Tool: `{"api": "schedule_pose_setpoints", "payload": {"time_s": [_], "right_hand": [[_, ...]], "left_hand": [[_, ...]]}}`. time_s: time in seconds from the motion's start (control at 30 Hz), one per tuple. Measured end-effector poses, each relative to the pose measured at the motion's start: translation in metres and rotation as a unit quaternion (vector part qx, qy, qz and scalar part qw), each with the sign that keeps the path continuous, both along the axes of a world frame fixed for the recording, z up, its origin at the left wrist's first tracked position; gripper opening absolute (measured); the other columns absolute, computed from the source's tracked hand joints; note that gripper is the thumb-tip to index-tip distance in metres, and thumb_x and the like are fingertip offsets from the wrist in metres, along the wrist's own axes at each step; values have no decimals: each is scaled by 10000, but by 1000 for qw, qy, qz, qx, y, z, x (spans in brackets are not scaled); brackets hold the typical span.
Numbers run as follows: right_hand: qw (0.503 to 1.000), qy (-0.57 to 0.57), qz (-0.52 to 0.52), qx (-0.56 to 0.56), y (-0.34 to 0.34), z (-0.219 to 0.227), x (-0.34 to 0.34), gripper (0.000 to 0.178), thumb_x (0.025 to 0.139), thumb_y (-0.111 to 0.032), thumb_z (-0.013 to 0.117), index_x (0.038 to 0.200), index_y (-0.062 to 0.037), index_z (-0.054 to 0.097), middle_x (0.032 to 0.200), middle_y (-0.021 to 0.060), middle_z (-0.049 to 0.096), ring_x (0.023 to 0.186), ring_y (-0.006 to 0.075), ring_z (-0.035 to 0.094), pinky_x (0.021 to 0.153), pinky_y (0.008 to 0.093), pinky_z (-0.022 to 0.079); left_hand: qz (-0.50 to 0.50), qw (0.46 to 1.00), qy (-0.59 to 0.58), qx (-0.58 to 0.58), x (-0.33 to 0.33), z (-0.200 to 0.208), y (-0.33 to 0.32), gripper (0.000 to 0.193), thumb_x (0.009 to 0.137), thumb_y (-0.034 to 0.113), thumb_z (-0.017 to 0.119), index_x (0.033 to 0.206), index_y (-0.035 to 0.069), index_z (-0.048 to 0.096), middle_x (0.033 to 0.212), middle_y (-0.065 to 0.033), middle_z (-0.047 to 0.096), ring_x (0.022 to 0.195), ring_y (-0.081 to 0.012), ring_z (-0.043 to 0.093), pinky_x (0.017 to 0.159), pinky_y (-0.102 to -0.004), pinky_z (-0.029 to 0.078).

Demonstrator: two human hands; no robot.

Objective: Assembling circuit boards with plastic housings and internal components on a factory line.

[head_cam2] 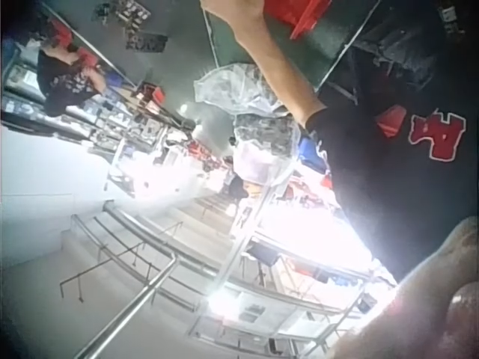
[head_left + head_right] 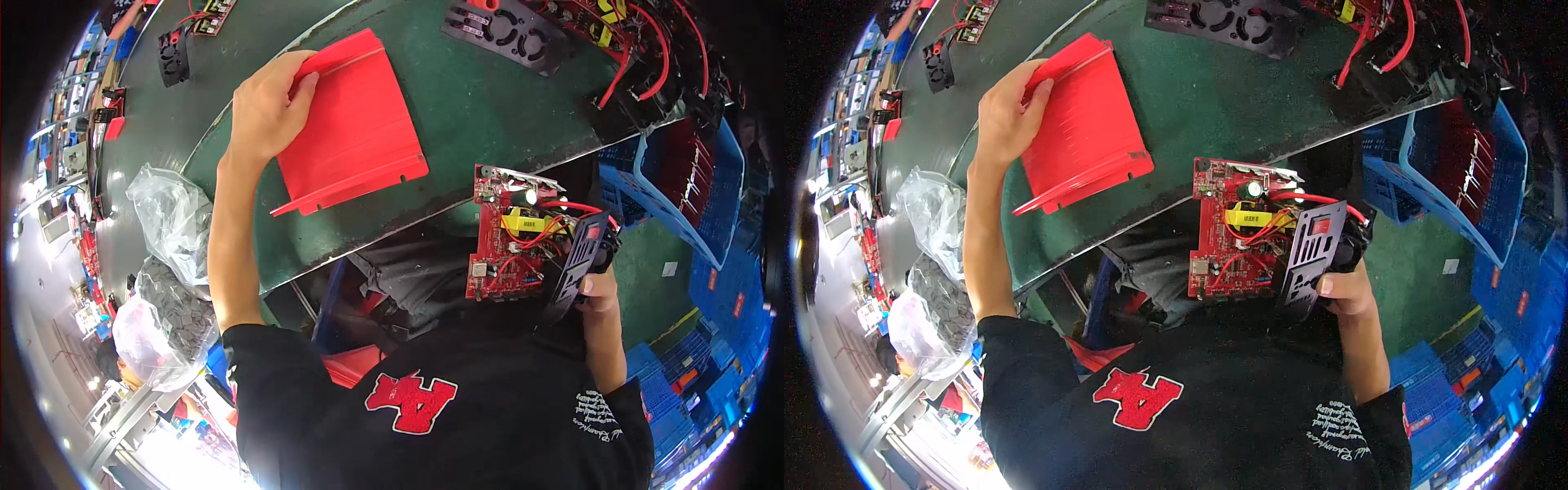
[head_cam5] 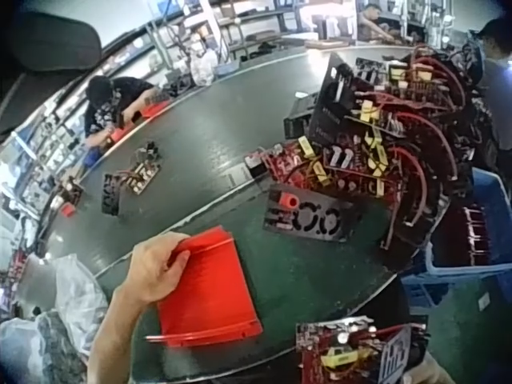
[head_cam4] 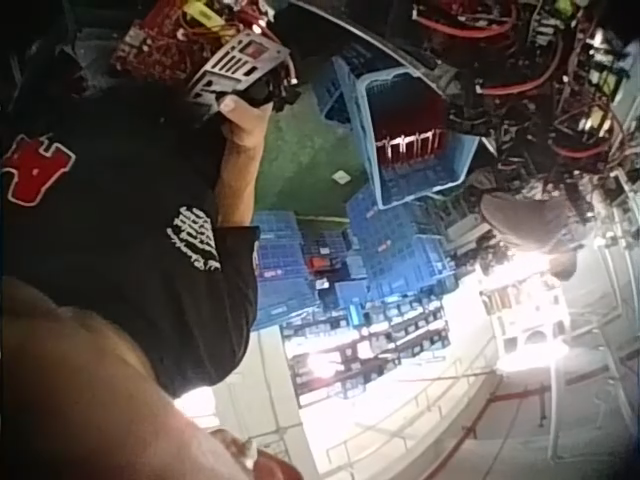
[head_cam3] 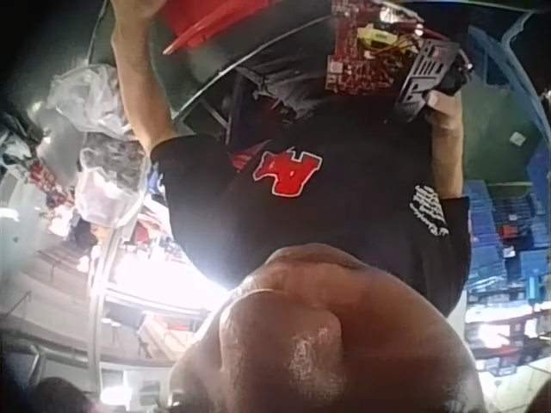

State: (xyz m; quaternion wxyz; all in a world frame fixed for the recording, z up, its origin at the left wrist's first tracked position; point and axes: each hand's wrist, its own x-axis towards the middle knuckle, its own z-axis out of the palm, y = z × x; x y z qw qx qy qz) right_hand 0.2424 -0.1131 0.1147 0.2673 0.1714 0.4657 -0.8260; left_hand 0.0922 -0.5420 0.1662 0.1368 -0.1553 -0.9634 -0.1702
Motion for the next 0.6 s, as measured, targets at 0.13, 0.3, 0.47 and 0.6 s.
{"api": "schedule_pose_setpoints", "payload": {"time_s": [0.13,0.3,0.47,0.6], "right_hand": [[1000,-11,7,2,1,-1,-1,827,532,-217,844,1244,24,497,1018,86,645,883,187,652,791,316,543],[1000,-1,3,-8,-3,0,-4,818,536,-210,843,1241,22,498,1018,85,644,879,184,651,785,313,543],[1000,5,-22,-14,-5,6,-6,809,541,-197,838,1240,21,494,1021,80,634,898,183,641,798,310,532],[999,31,-1,-22,-10,3,-10,869,526,-267,846,1268,0,481,1067,94,619,942,215,631,829,340,525]], "left_hand": [[18,1000,-5,1,2,1,2,178,836,105,640,1011,68,644,826,-100,660,652,-281,608,583,-350,481],[51,997,-48,38,0,5,-4,165,905,156,592,1012,54,665,861,-109,675,695,-287,623,640,-337,489],[113,979,-3,167,-31,34,-40,304,943,256,570,1101,15,667,1019,-87,701,960,-145,630,884,-276,462],[403,905,123,-59,-65,77,-152,506,837,421,657,1147,21,655,1081,-146,693,1023,-260,656,909,-349,477]]}}
